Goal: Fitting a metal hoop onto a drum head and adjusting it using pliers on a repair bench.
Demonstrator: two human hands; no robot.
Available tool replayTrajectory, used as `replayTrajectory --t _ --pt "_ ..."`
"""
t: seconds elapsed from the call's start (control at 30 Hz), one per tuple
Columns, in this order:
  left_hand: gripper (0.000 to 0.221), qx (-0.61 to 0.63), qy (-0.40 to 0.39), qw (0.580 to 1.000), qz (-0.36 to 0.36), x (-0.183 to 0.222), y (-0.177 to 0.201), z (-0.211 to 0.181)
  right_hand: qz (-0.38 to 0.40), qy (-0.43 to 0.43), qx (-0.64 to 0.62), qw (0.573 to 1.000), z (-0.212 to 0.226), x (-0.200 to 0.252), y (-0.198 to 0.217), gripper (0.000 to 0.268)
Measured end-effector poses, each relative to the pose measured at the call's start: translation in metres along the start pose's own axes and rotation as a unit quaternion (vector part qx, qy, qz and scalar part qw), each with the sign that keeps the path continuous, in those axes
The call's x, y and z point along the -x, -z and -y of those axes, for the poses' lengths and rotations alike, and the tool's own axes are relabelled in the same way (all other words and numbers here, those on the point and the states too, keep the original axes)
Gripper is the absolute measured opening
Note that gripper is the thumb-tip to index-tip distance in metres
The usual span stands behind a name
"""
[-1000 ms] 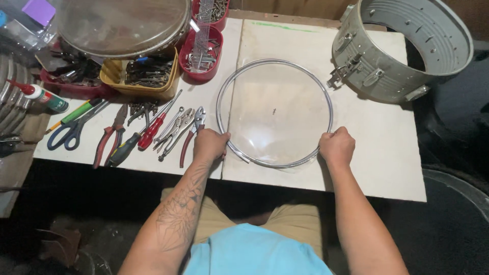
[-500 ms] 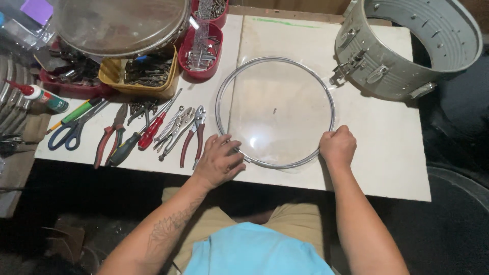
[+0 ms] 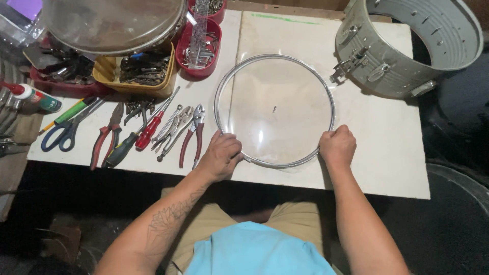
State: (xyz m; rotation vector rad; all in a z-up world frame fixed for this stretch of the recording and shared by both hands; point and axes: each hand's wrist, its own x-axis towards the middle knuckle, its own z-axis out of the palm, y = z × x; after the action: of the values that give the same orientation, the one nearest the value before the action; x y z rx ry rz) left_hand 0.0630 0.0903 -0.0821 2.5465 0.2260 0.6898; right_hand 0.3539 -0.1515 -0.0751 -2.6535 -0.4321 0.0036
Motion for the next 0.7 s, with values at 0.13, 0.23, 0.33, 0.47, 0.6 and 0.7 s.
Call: replayTrajectory --t 0.13,0.23,0.33,0.47,0.6,0.7 --pt "0.022 0.022 0.008 0.999 0.026 -0.005 0.010 -0.004 -0.001 0.014 0.001 1.000 -0.003 0.000 -0.001 0.022" --pt "0.020 0.010 0.008 0.999 0.044 -0.007 0.012 -0.002 0.005 0.005 0.012 1.000 0.001 0.004 0.004 0.024" --pt "0.021 0.005 0.017 0.998 0.060 -0.008 0.012 0.000 0.009 0.009 0.006 1.000 0.002 0.009 0.006 0.025" --pt "0.018 -0.011 0.016 0.994 0.104 -0.018 0.028 -0.007 -0.009 0.021 0.024 0.999 -0.004 0.011 0.000 0.023" --pt "0.017 -0.037 -0.015 0.992 0.123 -0.014 0.025 -0.004 -0.011 0.019 0.020 1.000 -0.003 0.011 0.001 0.023" --pt "0.017 -0.075 -0.066 0.989 0.105 -0.006 0.012 0.005 -0.007 0.012 0.031 0.999 -0.011 0.005 -0.006 0.022"
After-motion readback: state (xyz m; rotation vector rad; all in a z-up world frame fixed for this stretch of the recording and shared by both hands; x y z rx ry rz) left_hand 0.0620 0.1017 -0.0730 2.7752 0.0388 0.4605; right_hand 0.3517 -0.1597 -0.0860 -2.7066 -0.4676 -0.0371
